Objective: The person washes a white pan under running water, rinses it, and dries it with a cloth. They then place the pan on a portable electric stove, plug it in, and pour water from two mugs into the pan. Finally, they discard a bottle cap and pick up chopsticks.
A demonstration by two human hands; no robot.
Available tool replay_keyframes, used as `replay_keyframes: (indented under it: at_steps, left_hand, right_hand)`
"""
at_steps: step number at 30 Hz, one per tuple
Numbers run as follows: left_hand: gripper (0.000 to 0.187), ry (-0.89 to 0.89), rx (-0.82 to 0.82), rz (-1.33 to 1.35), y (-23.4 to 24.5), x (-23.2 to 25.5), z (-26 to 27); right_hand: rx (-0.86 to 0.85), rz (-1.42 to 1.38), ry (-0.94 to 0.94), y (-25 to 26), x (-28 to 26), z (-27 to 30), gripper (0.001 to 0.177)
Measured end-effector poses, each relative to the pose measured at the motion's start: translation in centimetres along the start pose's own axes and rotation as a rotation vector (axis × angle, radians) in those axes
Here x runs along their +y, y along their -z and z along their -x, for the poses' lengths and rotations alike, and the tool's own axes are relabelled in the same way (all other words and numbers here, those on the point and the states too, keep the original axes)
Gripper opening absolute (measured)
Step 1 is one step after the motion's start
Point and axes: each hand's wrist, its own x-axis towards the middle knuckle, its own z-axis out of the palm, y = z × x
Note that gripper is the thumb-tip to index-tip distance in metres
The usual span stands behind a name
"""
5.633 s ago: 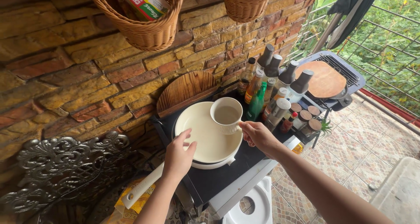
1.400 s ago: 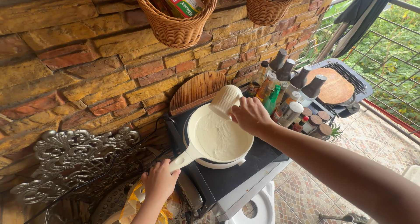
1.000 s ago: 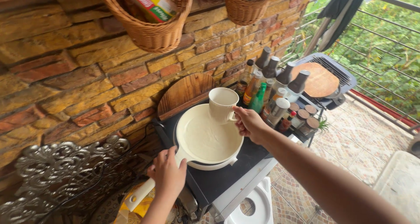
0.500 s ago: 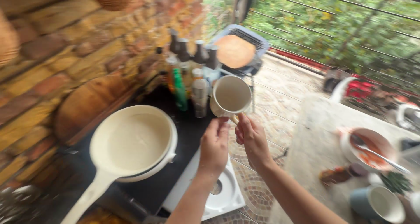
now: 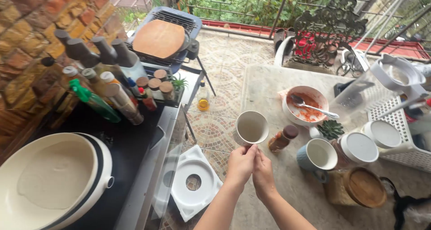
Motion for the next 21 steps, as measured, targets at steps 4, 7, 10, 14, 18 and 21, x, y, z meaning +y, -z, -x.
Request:
replay_keyframes:
  at_steps: [4,7,10,14,18,21]
  left_hand:
    - [0.031,-0.022,0.004,-0.076,-2.2,-2.7,-1.6]
    - [0.031,-0.041,-0.020,-0.085,-3.2,-4.4,-3.2]
    - [0.031,-0.043,-0.018,-0.126,-3.8,-6.0,-4.3]
    - [0.031,-0.014,0.015,-0.234,-4.2,-7.5,-4.7]
    - [0.031,0.011,-0.005,-0.178,-4.2,-8.0,-5.0]
    - [0.031,-0.016,-0.018,-0.200,-4.4,-8.2,-5.2]
  right_hand:
    - [0.032,-0.043,-0.090,2.6,2.1,-1.7,0.043]
    - [0.045,0.008,-0.105,3.9,3.1,-3.0,0.041]
    - [0.042,0.031,-0.109,4.9,4.2,-3.7,0.040]
    - [0.014,0.089,-0.130,6.1,5.1,-3.7,0.037]
    - [0.003,0.100,-0.136,6.5,5.4,-3.8,0.038]
    - [-0.012,0.097,-0.082,6.7,5.3,-3.9,0.037]
